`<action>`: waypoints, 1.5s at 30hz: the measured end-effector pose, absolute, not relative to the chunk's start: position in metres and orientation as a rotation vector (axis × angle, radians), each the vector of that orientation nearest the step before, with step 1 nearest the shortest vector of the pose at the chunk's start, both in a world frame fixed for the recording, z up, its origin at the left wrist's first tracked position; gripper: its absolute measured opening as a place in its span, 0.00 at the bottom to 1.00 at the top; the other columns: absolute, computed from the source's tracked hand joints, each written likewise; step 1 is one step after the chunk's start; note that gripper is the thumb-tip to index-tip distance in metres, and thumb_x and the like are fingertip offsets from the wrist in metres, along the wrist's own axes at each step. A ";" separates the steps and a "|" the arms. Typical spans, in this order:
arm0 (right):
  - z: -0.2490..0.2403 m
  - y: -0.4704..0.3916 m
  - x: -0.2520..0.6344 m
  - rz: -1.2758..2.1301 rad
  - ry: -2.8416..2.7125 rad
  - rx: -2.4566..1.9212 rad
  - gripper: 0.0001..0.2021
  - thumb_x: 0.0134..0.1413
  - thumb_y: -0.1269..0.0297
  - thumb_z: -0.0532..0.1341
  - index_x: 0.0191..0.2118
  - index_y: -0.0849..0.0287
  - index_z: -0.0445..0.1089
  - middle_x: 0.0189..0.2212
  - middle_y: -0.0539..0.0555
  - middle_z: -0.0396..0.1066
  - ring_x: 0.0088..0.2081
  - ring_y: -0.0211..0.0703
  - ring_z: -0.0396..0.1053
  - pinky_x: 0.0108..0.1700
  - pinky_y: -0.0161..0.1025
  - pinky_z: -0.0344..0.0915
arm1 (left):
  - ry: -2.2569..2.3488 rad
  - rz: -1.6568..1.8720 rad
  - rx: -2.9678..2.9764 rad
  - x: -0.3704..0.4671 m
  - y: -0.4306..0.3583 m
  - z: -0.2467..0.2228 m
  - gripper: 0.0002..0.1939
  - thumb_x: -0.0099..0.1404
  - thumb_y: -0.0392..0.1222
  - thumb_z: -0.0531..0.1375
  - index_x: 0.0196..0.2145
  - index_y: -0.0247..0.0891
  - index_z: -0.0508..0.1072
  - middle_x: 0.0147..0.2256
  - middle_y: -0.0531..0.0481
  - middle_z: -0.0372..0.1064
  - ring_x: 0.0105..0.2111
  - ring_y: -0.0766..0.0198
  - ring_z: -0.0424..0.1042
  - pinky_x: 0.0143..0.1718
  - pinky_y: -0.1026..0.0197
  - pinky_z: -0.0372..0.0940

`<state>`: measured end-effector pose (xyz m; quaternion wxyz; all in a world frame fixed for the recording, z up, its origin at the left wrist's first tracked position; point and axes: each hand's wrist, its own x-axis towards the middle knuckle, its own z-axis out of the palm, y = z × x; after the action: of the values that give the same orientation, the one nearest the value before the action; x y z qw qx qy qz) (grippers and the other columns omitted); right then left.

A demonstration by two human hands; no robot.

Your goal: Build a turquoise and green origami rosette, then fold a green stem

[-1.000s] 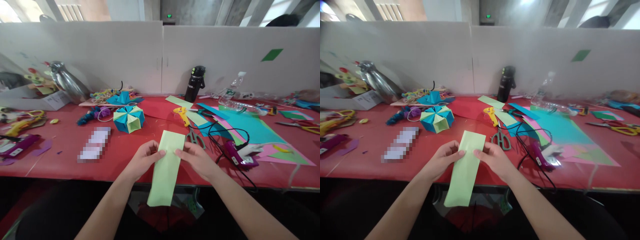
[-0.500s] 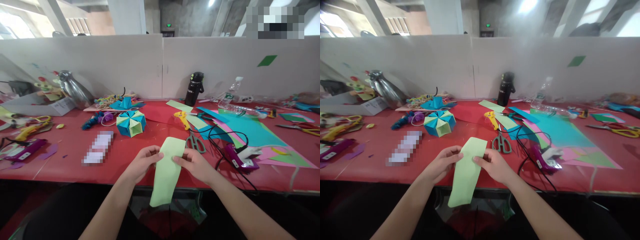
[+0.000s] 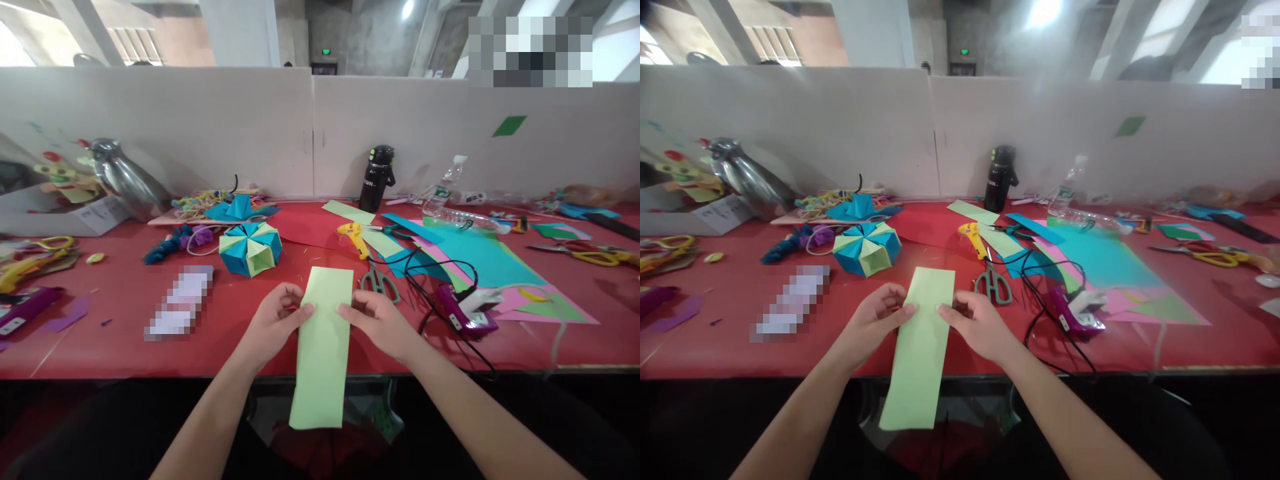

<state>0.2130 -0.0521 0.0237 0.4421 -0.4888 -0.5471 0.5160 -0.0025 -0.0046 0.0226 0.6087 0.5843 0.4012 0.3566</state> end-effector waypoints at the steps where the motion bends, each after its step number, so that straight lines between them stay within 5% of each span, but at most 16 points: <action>1: 0.022 -0.052 0.212 1.286 -1.339 -1.195 0.12 0.60 0.54 0.64 0.37 0.59 0.72 0.30 0.52 0.73 0.34 0.43 0.72 0.39 0.41 0.70 | 0.913 0.827 1.341 -0.002 -0.005 0.022 0.20 0.63 0.48 0.67 0.48 0.41 0.66 0.37 0.50 0.71 0.32 0.65 0.72 0.31 0.66 0.67; 4: 0.016 -0.052 0.210 1.284 -1.218 -1.138 0.19 0.58 0.58 0.66 0.52 0.54 0.65 0.36 0.51 0.73 0.36 0.42 0.73 0.41 0.41 0.70 | 0.801 0.844 1.325 -0.003 -0.006 0.023 0.38 0.64 0.46 0.67 0.65 0.51 0.52 0.49 0.44 0.71 0.36 0.59 0.77 0.34 0.59 0.72; 7: 0.015 -0.054 0.210 1.231 -1.209 -1.103 0.29 0.57 0.61 0.67 0.62 0.48 0.58 0.45 0.53 0.72 0.36 0.40 0.71 0.39 0.40 0.70 | 0.728 0.795 1.343 -0.003 -0.007 0.024 0.33 0.64 0.45 0.67 0.63 0.47 0.59 0.48 0.43 0.73 0.38 0.58 0.77 0.37 0.57 0.73; 12: 0.016 -0.056 0.212 1.169 -1.324 -1.097 0.20 0.59 0.61 0.65 0.56 0.52 0.69 0.46 0.56 0.71 0.44 0.43 0.70 0.46 0.42 0.70 | 0.781 0.743 1.424 -0.003 -0.009 0.019 0.19 0.64 0.47 0.66 0.51 0.40 0.74 0.43 0.46 0.74 0.39 0.60 0.73 0.38 0.62 0.69; 18: 0.011 -0.054 0.213 1.170 -1.299 -1.110 0.18 0.57 0.61 0.66 0.54 0.55 0.72 0.36 0.53 0.72 0.37 0.42 0.69 0.41 0.41 0.69 | 0.867 0.843 1.533 -0.002 -0.007 0.012 0.12 0.66 0.47 0.65 0.45 0.41 0.79 0.35 0.50 0.72 0.33 0.66 0.67 0.33 0.66 0.63; 31: 0.011 -0.053 0.214 1.113 -1.404 -1.161 0.23 0.56 0.65 0.65 0.59 0.54 0.70 0.32 0.50 0.70 0.32 0.40 0.67 0.36 0.40 0.67 | 1.023 0.971 1.481 0.002 -0.001 0.008 0.17 0.59 0.46 0.69 0.46 0.39 0.78 0.31 0.50 0.74 0.31 0.64 0.70 0.32 0.64 0.66; 45: 0.016 -0.050 0.219 1.044 -1.327 -1.261 0.17 0.54 0.58 0.67 0.49 0.57 0.78 0.35 0.54 0.77 0.36 0.44 0.73 0.41 0.44 0.72 | 1.000 0.960 1.399 0.005 -0.002 0.013 0.22 0.55 0.47 0.72 0.45 0.36 0.79 0.36 0.46 0.78 0.37 0.58 0.76 0.39 0.58 0.72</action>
<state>0.2187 -0.0503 0.0163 0.4943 -0.5202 -0.5473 0.4306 0.0046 -0.0018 0.0132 0.5531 0.5917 0.4230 0.4063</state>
